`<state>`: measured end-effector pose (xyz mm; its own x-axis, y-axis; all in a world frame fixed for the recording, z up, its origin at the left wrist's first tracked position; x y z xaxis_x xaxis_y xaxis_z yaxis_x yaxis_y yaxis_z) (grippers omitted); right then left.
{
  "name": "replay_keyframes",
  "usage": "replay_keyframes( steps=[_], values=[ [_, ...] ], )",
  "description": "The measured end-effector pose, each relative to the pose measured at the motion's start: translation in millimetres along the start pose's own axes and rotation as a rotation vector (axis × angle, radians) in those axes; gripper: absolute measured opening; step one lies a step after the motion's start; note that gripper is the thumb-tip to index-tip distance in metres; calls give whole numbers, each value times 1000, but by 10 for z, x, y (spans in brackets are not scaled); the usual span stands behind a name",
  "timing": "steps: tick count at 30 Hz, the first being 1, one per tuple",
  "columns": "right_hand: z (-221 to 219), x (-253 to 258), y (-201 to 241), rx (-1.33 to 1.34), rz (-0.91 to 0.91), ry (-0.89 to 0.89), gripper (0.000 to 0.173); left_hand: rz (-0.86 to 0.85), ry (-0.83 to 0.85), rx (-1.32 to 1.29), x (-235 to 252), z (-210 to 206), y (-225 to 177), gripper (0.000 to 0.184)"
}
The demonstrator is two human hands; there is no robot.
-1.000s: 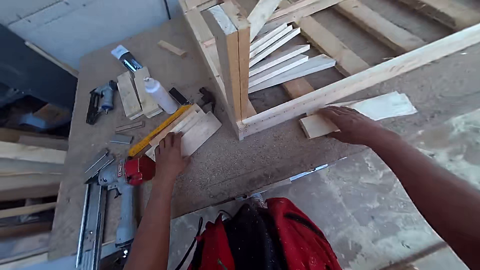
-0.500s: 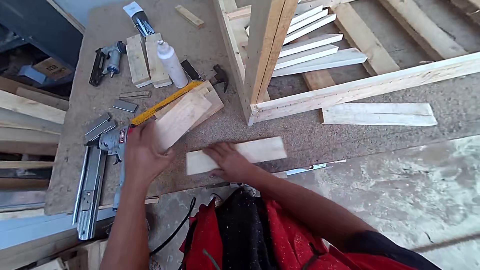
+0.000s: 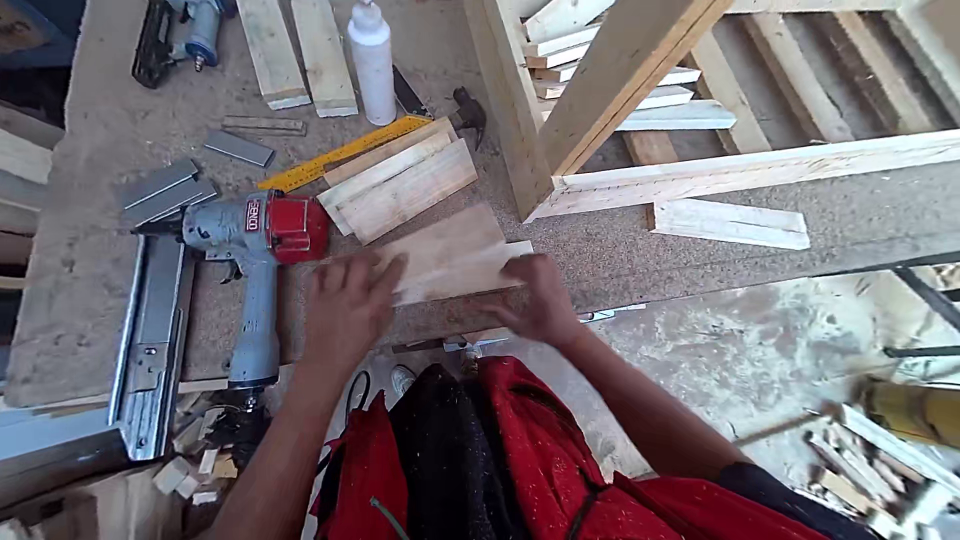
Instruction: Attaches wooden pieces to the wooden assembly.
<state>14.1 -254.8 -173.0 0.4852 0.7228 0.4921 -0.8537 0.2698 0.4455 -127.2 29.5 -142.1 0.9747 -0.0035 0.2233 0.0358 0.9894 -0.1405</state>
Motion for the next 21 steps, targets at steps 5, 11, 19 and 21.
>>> replay_keyframes(
  steps=[5, 11, 19, 21],
  values=[
    [222, 253, -466, -166, -125, 293, 121, 88, 51, -177, -307, -377, 87, 59],
    [-30, 391, -647, -190, 65, 625, 95, 268, -20, -402, -516, -544, 418, 67],
    [418, 1014, -367, 566, -502, 1067, 43, 596, -108, -986, -117, -210, 462, 37],
    [507, 1223, -411, 703, -785, 1173, 55, 639, -55, -1088, 54, -198, 435, 31]
  ],
)
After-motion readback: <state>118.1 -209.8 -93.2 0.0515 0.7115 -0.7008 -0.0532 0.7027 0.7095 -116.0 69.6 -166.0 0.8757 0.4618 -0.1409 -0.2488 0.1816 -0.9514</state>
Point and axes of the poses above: each hand's wrist, its own x-axis towards the middle knuckle, its own z-axis out of the back of the hand, y = z × x, the point moved 1 cm from there along x, towards the middle knuckle, and after that the axes turned 7 degrees about y, right-handed, at the moved point
